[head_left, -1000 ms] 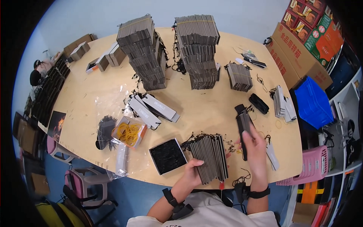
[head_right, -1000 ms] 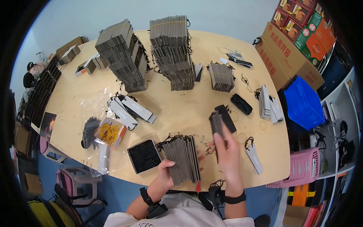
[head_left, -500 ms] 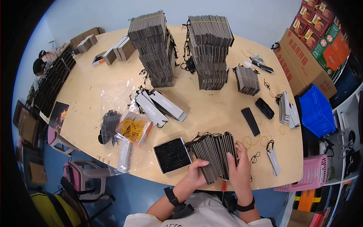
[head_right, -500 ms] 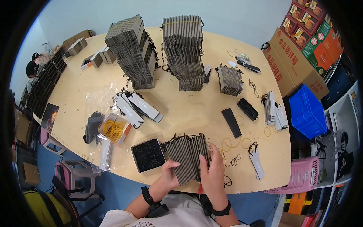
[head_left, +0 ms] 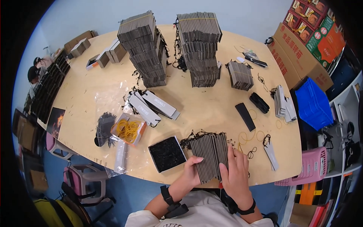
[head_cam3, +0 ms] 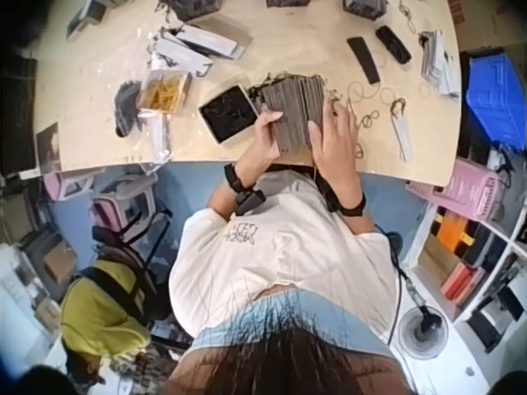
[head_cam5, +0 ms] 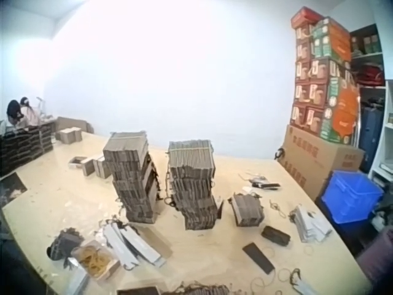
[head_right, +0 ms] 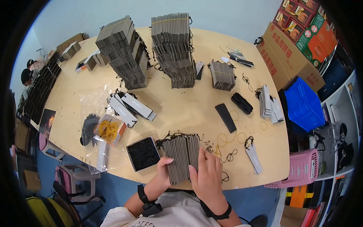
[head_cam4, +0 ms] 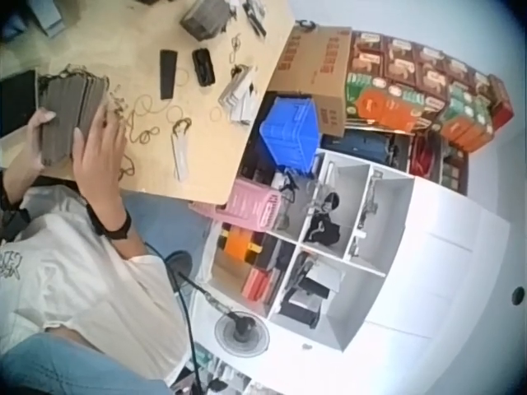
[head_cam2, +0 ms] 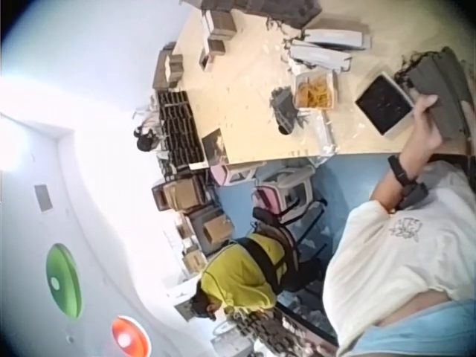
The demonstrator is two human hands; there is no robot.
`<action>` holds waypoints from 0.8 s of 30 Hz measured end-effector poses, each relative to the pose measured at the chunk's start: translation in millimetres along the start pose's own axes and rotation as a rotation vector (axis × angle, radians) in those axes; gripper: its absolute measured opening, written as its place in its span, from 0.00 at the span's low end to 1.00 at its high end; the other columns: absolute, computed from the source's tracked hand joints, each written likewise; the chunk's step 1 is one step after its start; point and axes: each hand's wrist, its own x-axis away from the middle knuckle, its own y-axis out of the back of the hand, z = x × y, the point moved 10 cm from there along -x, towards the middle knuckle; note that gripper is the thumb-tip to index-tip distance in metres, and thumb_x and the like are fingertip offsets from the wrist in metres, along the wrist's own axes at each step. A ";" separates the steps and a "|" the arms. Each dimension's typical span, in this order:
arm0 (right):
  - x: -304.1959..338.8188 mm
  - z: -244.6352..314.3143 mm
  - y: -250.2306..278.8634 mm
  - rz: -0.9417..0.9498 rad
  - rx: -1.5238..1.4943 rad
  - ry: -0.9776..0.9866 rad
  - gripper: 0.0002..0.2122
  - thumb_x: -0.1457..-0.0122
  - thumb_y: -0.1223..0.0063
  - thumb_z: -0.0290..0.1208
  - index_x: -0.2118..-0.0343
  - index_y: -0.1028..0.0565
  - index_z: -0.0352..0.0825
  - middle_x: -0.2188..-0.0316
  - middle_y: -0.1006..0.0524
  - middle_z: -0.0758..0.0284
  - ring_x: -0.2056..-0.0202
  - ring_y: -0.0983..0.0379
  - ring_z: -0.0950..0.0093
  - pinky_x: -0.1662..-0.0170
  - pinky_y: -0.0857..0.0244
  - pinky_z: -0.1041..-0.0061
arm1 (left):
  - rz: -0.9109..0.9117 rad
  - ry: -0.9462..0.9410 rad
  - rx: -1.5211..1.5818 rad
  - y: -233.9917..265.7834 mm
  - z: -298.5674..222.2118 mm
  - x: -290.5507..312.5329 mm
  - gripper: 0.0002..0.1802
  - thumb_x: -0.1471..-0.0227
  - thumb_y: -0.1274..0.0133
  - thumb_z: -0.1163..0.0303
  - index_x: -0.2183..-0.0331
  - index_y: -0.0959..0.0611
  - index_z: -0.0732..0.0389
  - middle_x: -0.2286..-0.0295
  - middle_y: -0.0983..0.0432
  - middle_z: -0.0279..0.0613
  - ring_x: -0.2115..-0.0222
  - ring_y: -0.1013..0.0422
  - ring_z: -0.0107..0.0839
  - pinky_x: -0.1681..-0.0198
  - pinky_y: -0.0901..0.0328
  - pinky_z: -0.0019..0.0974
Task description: Bundling stacks of small black components with rubber bands on a work table.
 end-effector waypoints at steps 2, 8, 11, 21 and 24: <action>8.8 -3.0 5.1 -0.067 -0.080 0.009 0.26 0.43 0.46 0.34 0.46 0.35 0.21 0.51 0.32 0.50 0.49 0.37 0.52 0.45 0.42 0.60 | 0.091 0.022 0.034 -8.4 3.2 1.8 0.35 0.56 0.52 0.66 0.44 0.34 0.68 0.49 0.30 0.54 0.50 0.30 0.48 0.45 0.34 0.50; 12.8 10.6 28.8 0.059 -0.155 0.211 0.38 0.53 0.35 0.48 0.47 0.35 0.21 0.52 0.31 0.50 0.52 0.32 0.52 0.51 0.34 0.60 | -0.039 0.135 0.062 -19.3 5.6 21.1 0.31 0.49 0.52 0.62 0.46 0.32 0.68 0.50 0.29 0.52 0.50 0.29 0.45 0.45 0.34 0.50; 7.4 14.6 31.4 0.122 -0.205 0.220 0.40 0.58 0.30 0.48 0.47 0.34 0.24 0.53 0.31 0.52 0.53 0.30 0.55 0.54 0.31 0.62 | -0.029 0.156 0.090 -28.5 6.2 26.3 0.29 0.45 0.53 0.58 0.47 0.31 0.67 0.50 0.28 0.51 0.51 0.29 0.44 0.46 0.34 0.49; -8.2 19.1 29.8 -0.058 -0.324 0.498 0.32 0.62 0.32 0.35 0.48 0.25 0.42 0.65 0.24 0.65 0.71 0.25 0.70 0.69 0.29 0.73 | -0.172 0.201 0.033 -21.5 12.8 36.6 0.34 0.45 0.58 0.34 0.53 0.23 0.53 0.54 0.25 0.38 0.55 0.28 0.39 0.51 0.33 0.48; -8.7 23.9 18.1 0.005 -0.139 0.613 0.31 0.58 0.35 0.38 0.45 0.27 0.57 0.69 0.23 0.66 0.72 0.25 0.70 0.72 0.29 0.73 | -0.231 0.135 -0.006 -21.2 8.4 36.1 0.37 0.45 0.63 0.31 0.52 0.24 0.52 0.53 0.26 0.38 0.54 0.29 0.36 0.51 0.34 0.46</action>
